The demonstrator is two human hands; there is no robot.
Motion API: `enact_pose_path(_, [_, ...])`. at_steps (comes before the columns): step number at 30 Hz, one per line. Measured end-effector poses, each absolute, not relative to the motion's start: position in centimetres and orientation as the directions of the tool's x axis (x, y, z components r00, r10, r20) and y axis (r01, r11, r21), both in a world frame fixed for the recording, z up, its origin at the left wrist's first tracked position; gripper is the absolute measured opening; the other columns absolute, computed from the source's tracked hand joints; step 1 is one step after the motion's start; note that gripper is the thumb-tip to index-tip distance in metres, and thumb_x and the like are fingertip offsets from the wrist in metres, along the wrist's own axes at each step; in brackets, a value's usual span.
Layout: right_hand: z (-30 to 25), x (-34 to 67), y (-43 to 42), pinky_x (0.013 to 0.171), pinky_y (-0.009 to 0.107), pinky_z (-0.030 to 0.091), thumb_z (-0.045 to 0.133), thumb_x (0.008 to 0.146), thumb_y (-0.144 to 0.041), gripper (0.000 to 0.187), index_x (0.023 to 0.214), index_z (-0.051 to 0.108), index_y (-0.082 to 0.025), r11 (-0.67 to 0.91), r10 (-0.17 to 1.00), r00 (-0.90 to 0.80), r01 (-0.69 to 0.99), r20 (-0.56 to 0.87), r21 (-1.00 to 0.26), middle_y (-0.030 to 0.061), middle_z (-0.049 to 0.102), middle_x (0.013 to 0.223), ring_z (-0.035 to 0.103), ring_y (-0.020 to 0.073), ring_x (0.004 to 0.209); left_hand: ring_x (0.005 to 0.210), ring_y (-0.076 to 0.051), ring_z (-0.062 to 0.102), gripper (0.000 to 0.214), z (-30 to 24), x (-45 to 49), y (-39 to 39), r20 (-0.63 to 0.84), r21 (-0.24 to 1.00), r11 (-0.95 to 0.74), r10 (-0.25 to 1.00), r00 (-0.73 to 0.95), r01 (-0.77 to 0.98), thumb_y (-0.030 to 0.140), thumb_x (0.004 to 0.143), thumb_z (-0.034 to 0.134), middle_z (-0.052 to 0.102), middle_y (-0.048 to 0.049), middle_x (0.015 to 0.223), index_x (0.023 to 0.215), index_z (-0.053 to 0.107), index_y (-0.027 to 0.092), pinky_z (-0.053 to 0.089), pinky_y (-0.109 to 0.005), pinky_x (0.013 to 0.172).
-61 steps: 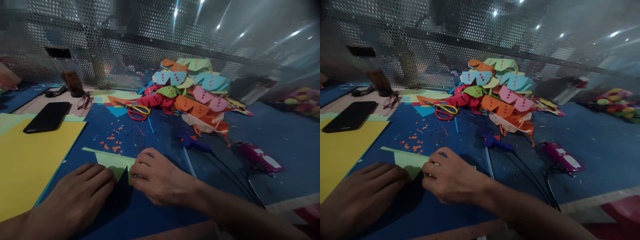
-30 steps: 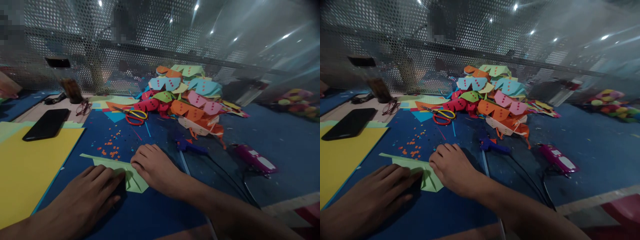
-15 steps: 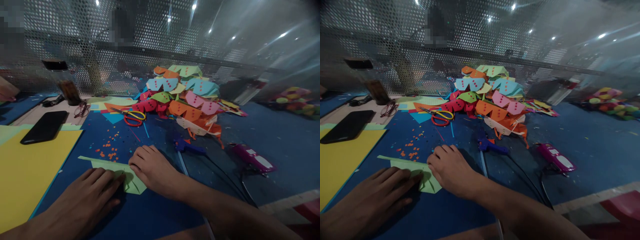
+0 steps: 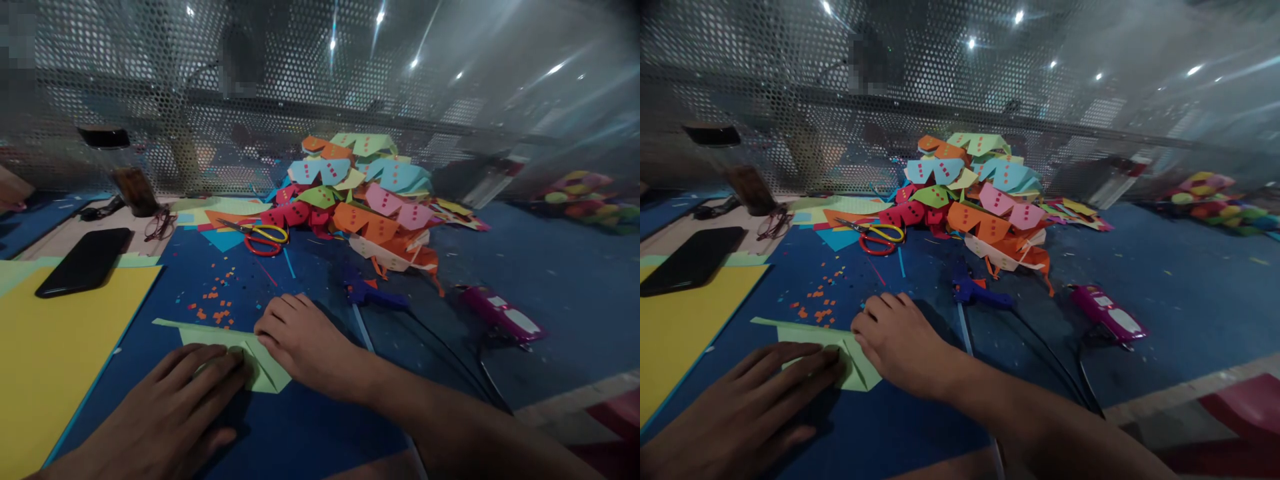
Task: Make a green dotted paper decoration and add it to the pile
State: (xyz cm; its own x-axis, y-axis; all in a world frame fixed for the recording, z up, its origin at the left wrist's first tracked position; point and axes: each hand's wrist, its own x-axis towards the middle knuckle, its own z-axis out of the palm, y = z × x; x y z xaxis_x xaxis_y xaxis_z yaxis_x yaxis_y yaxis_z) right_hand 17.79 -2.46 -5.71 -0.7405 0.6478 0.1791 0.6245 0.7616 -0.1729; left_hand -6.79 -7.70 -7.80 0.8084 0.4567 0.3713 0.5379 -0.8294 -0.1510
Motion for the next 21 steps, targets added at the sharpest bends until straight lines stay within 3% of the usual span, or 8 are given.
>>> enact_pose_path(8, [-5.5, 17.8, -2.5, 0.085, 0.035, 0.037, 0.051, 0.104, -0.025, 0.013, 0.106, 0.062, -0.019, 0.756, 0.654, -0.739, 0.633, 0.161, -0.168, 0.0055, 0.061, 0.107, 0.052, 0.0210, 0.099, 0.105, -0.022, 0.062, 0.041, -7.2, -6.4, -7.5, 0.444, -0.224, -0.825, 0.388, 0.808, 0.520, 0.048, 0.104, 0.045, 0.077, -0.0021, 0.113, 0.122, 0.071, 0.022, 0.042, -0.034, 0.093])
enact_pose_path(16, [-5.2, 17.9, -2.7, 0.087, 0.035, 0.039, 0.053, 0.103, -0.025, 0.012, 0.105, 0.062, -0.019, 0.750, 0.661, -0.736, 0.638, 0.146, -0.178, 0.0049, 0.061, 0.108, 0.052, 0.0205, 0.101, 0.122, -0.025, 0.060, 0.059, -9.1, -7.8, -8.0, 0.412, -0.335, -0.808, 0.338, 0.846, 0.485, 0.065, 0.092, 0.057, 0.071, -0.0042, 0.134, 0.133, 0.066, 0.023, 0.034, -0.035, 0.113])
enact_pose_path(21, [-5.3, 17.9, -2.6, 0.088, 0.035, 0.039, 0.054, 0.103, -0.026, 0.011, 0.106, 0.062, -0.020, 0.750, 0.661, -0.737, 0.643, 0.143, -0.157, 0.0047, 0.062, 0.108, 0.052, 0.0209, 0.101, 0.127, -0.022, 0.059, 0.064, -9.5, -7.8, -8.2, 0.450, -0.300, -0.804, 0.355, 0.820, 0.513, 0.066, 0.093, 0.054, 0.069, -0.0042, 0.137, 0.139, 0.061, 0.022, 0.038, -0.030, 0.112])
